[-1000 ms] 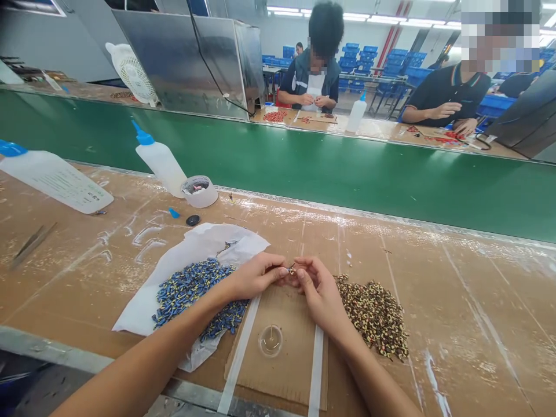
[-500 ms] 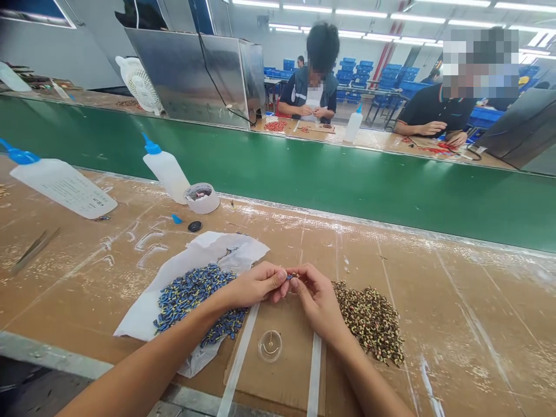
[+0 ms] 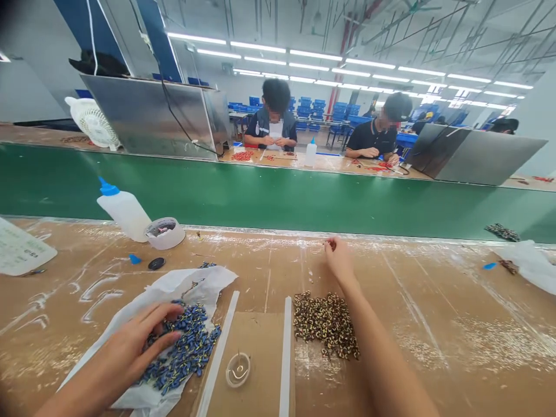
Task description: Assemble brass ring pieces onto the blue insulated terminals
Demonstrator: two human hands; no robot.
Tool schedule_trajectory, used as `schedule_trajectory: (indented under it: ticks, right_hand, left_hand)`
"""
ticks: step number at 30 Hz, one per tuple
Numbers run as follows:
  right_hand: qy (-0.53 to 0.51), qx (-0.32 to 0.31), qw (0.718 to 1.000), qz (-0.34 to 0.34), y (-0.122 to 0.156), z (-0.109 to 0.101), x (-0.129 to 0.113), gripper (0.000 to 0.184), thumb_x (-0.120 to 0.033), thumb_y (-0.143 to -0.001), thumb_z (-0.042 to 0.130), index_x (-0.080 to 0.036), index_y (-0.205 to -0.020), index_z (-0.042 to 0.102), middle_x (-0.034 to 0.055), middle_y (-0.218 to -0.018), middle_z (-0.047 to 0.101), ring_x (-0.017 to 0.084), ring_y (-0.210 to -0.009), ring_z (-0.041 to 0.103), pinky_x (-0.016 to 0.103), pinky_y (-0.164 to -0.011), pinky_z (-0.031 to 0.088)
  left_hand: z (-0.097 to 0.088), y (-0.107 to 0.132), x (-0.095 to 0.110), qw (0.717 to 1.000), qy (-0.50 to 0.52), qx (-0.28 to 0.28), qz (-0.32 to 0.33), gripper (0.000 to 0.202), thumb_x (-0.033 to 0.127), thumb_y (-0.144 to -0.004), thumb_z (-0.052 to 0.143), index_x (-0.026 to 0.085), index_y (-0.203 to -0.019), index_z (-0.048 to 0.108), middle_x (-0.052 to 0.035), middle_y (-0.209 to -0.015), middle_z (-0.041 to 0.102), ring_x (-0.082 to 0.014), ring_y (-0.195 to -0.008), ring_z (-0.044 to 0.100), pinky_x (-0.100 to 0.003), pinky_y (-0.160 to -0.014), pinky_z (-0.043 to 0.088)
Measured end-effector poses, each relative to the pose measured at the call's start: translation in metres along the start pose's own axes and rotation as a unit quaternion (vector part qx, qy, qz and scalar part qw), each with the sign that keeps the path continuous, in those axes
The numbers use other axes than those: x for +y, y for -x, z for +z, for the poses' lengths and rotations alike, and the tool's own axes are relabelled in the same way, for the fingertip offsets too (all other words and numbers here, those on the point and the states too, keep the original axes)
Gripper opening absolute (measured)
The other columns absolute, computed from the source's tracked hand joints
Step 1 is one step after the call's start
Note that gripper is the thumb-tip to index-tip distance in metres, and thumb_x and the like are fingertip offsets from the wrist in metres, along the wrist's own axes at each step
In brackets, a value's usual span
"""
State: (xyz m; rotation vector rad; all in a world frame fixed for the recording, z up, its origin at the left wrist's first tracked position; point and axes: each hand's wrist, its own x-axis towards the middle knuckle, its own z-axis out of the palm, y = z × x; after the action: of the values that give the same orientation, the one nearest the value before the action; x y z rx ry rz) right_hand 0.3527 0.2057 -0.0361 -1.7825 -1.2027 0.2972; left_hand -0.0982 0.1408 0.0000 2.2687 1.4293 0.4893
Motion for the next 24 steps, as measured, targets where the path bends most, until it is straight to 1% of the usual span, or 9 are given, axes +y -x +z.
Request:
schedule_trajectory:
  ticks: [1,4,7,10,12,15,18,21,24]
  right_hand:
    - [0.012,0.014,1.0,0.0,-0.006,-0.001,0.004,0.027,-0.042,-0.088,0.06,-0.015,-0.088,0.064,0.0052,-0.085,0.066,0.02,-0.081,0.062,0.041,-0.083,0.048]
    - [0.036,0.056,0.998,-0.011,-0.007,-0.005,0.008,0.025,-0.037,-0.089,0.061,-0.014,-0.098,0.063,0.007,-0.101,0.065,0.023,-0.1,0.06,0.045,-0.095,0.042]
    - [0.036,0.059,0.997,-0.038,0.011,-0.007,0.006,0.026,-0.034,-0.087,0.055,-0.014,-0.1,0.065,0.0131,-0.104,0.067,0.028,-0.104,0.059,0.047,-0.097,0.041]
    - [0.025,0.036,0.997,-0.058,0.037,-0.005,0.002,0.029,-0.036,-0.084,0.051,-0.015,-0.095,0.068,0.0139,-0.099,0.069,0.029,-0.097,0.062,0.045,-0.091,0.044]
    - [0.016,0.024,0.998,-0.062,0.053,-0.001,-0.001,0.031,-0.038,-0.085,0.049,-0.016,-0.094,0.069,0.0128,-0.098,0.07,0.029,-0.096,0.062,0.045,-0.088,0.045]
    - [0.0,0.0,0.998,-0.055,0.069,0.002,-0.004,0.034,-0.042,-0.085,0.049,-0.017,-0.095,0.069,0.0125,-0.098,0.07,0.029,-0.095,0.063,0.044,-0.085,0.047]
    - [-0.012,-0.026,0.999,-0.042,0.076,0.002,-0.006,0.036,-0.044,-0.085,0.05,-0.017,-0.098,0.069,0.013,-0.101,0.071,0.028,-0.092,0.065,0.043,-0.082,0.049]
    - [-0.021,-0.051,0.998,-0.031,0.081,0.003,-0.01,0.037,-0.046,-0.085,0.051,-0.017,-0.098,0.069,0.0128,-0.102,0.071,0.027,-0.09,0.066,0.04,-0.079,0.05]
    - [-0.025,-0.086,0.995,-0.031,0.089,0.005,-0.016,0.037,-0.048,-0.085,0.051,-0.018,-0.096,0.069,0.0112,-0.099,0.072,0.026,-0.084,0.068,0.038,-0.076,0.052]
  left_hand:
    - [0.004,0.008,-0.011,1.0,-0.019,0.015,-0.003,0.033,0.044,-0.088,0.057,0.027,-0.117,0.058,-0.0057,-0.119,0.062,-0.0253,-0.096,0.062,-0.034,-0.082,0.05]
    - [0.02,0.017,-0.032,0.997,-0.05,0.057,0.014,0.034,0.037,-0.085,0.057,0.027,-0.118,0.057,-0.007,-0.122,0.059,-0.0287,-0.111,0.057,-0.039,-0.093,0.047]
    - [0.028,0.009,-0.034,0.995,-0.068,0.066,0.02,0.017,0.03,-0.086,0.05,0.025,-0.098,0.061,-0.0069,-0.105,0.062,-0.0273,-0.1,0.058,-0.037,-0.086,0.048]
    - [0.022,-0.004,-0.027,0.995,-0.083,0.057,0.005,0.014,0.027,-0.086,0.047,0.023,-0.081,0.059,-0.0058,-0.091,0.062,-0.0251,-0.085,0.058,-0.035,-0.076,0.046]
    - [0.013,-0.008,-0.021,0.996,-0.08,0.045,-0.001,0.014,0.025,-0.085,0.047,0.022,-0.078,0.059,-0.005,-0.087,0.061,-0.0242,-0.083,0.057,-0.034,-0.075,0.045]
    - [-0.003,-0.009,-0.01,0.997,-0.066,0.026,0.003,0.011,0.024,-0.083,0.051,0.021,-0.079,0.061,-0.0043,-0.088,0.062,-0.0239,-0.087,0.056,-0.034,-0.078,0.044]
    - [-0.016,-0.01,0.003,0.997,-0.073,0.025,0.015,0.017,0.022,-0.085,0.049,0.021,-0.083,0.065,-0.0046,-0.094,0.062,-0.0235,-0.092,0.056,-0.034,-0.084,0.043]
    - [-0.02,-0.019,0.017,0.995,-0.087,0.031,0.021,0.021,0.019,-0.087,0.044,0.021,-0.084,0.065,-0.005,-0.092,0.061,-0.0229,-0.09,0.057,-0.034,-0.084,0.043]
    - [-0.022,-0.03,0.028,0.995,-0.091,0.001,0.029,0.018,0.017,-0.086,0.046,0.019,-0.086,0.064,-0.0056,-0.091,0.061,-0.022,-0.088,0.057,-0.033,-0.08,0.043]
